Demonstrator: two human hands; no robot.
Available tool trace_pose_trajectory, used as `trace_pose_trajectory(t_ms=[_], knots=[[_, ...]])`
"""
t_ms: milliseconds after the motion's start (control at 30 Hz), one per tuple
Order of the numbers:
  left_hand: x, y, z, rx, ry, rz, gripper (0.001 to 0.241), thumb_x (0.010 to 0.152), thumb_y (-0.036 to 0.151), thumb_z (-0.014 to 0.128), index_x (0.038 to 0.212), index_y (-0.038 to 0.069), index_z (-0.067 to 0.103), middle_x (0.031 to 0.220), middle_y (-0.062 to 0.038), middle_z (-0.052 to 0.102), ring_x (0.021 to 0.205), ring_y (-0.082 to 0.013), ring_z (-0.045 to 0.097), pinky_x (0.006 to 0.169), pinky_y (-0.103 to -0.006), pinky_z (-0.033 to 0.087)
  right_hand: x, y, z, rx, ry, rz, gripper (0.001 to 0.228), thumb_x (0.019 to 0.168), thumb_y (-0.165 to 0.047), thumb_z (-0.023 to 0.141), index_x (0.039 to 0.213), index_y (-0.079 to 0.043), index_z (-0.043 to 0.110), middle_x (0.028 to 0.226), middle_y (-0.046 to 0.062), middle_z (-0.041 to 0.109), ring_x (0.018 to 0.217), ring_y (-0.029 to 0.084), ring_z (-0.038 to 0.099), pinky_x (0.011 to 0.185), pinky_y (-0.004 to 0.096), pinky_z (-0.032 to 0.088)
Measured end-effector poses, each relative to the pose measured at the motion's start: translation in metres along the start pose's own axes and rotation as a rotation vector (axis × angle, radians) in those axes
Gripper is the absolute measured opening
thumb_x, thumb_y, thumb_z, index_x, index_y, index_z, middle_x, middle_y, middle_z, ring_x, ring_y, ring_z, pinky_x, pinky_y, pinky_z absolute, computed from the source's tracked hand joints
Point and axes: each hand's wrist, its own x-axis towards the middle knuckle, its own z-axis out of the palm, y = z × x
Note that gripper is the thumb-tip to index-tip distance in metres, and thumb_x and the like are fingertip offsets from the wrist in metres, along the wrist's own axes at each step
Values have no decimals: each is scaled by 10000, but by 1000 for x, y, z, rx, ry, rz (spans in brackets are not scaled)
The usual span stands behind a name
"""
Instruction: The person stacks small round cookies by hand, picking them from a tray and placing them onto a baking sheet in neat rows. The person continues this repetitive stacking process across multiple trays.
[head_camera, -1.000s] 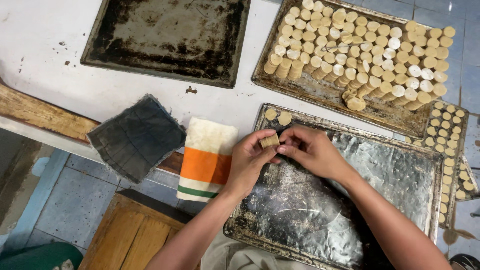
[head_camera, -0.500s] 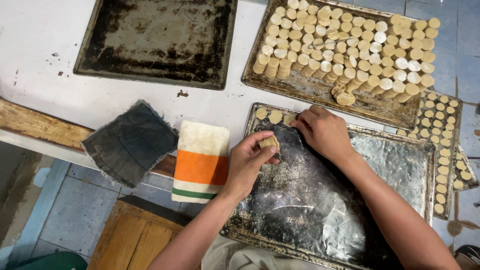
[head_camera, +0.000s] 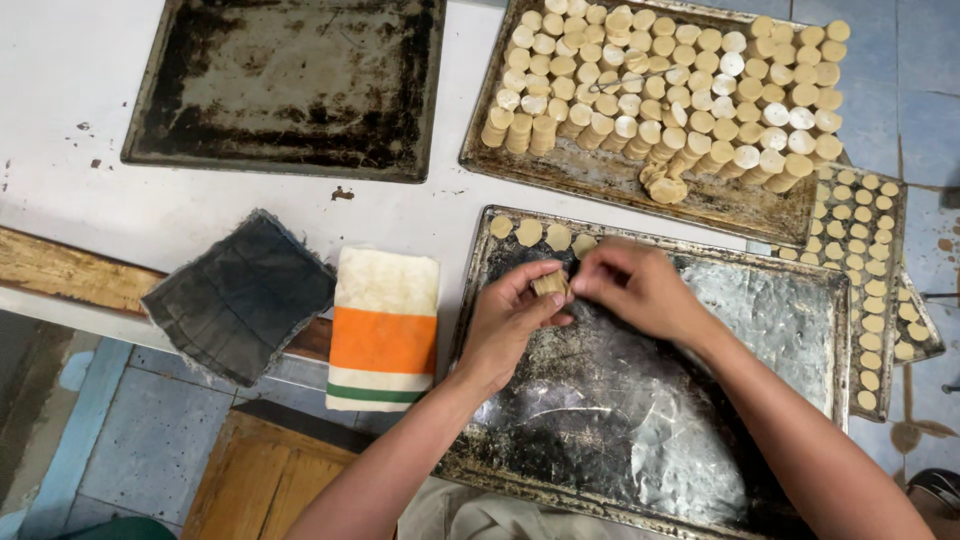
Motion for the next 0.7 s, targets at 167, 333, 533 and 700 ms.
trace_pose_trajectory(t_ms=[167, 333, 533, 700], knots=[[3, -2, 5, 40, -48, -4, 407, 973, 29, 674, 1364, -45, 591, 1148, -108, 682, 1029, -174, 693, 868, -329, 641, -8, 5, -10, -125, 59, 4, 154, 932, -198, 717, 955, -46, 719, 906, 74, 698, 797, 220, 679, 706, 359, 530], [5, -1, 16, 62, -40, -57, 439, 954, 51, 677, 1376, -25, 581, 1138, -104, 682, 1005, -178, 707, 862, -321, 632, -8, 7, -21, -374, 49, 209, 208, 952, -271, 748, 934, -64, 728, 932, 82, 687, 759, 238, 665, 688, 379, 519], [6, -6, 25, 85, -74, -90, 471, 973, 83, 691, 1410, -43, 570, 1145, -177, 679, 998, -203, 699, 897, -337, 634, -29, 13, -21, -68, 44, 1, 146, 926, -185, 695, 936, -40, 711, 882, 84, 692, 777, 209, 666, 683, 349, 528], [9, -10, 33, 66, -62, -96, 488, 940, 91, 696, 1390, -32, 552, 1151, -126, 668, 1048, -185, 719, 916, -338, 643, -30, 20, -39, -602, 110, 288, 194, 977, -256, 707, 961, -64, 723, 933, 112, 691, 788, 285, 656, 693, 412, 510]])
